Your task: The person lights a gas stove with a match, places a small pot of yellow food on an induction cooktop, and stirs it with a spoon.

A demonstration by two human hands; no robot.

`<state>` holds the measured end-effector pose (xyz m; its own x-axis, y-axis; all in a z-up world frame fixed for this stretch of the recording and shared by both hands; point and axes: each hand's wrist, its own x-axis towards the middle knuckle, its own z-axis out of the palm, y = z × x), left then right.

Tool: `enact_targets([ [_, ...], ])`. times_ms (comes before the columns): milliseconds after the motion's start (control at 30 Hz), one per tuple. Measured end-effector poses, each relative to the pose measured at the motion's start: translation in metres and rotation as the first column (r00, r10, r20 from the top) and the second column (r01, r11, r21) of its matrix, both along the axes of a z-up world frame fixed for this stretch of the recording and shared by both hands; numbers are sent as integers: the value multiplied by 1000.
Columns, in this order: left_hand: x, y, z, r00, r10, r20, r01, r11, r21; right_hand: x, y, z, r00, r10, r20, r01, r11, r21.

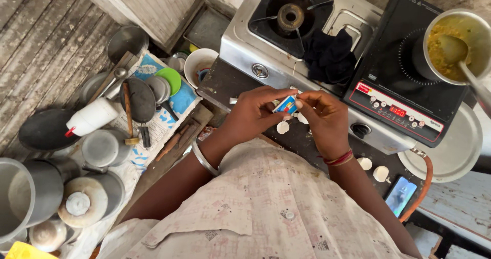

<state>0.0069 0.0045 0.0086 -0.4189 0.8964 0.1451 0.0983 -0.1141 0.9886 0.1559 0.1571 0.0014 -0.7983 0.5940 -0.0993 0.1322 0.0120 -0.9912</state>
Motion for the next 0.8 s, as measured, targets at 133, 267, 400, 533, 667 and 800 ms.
enact_targets([
  [133, 8, 6, -12, 999, -22, 25, 25, 993, -118, 2, 10, -11, 971, -139, -194, 53, 917, -394],
  [267, 17, 13, -52, 982, -60, 177, 95, 977, -193, 16, 39, -20, 930, -355, -92, 220, 743, -632],
  [400, 22, 0, -128, 988, -23, -153, -29, 942, -334, 33, 48, -49, 975, -208, -75, 158, 892, -423],
  [533, 32, -21, -196, 986, 57, -159, -121, 895, -429, 48, 41, -69, 994, -89, 61, 103, 952, -289],
  [667, 22, -14, -219, 961, 72, -266, -178, 899, -401, 46, 37, -67, 996, -55, 72, 73, 958, -278],
  [800, 13, -2, -217, 898, 10, -439, -236, 853, -465, 33, 32, -67, 992, -122, 39, 127, 972, -200],
])
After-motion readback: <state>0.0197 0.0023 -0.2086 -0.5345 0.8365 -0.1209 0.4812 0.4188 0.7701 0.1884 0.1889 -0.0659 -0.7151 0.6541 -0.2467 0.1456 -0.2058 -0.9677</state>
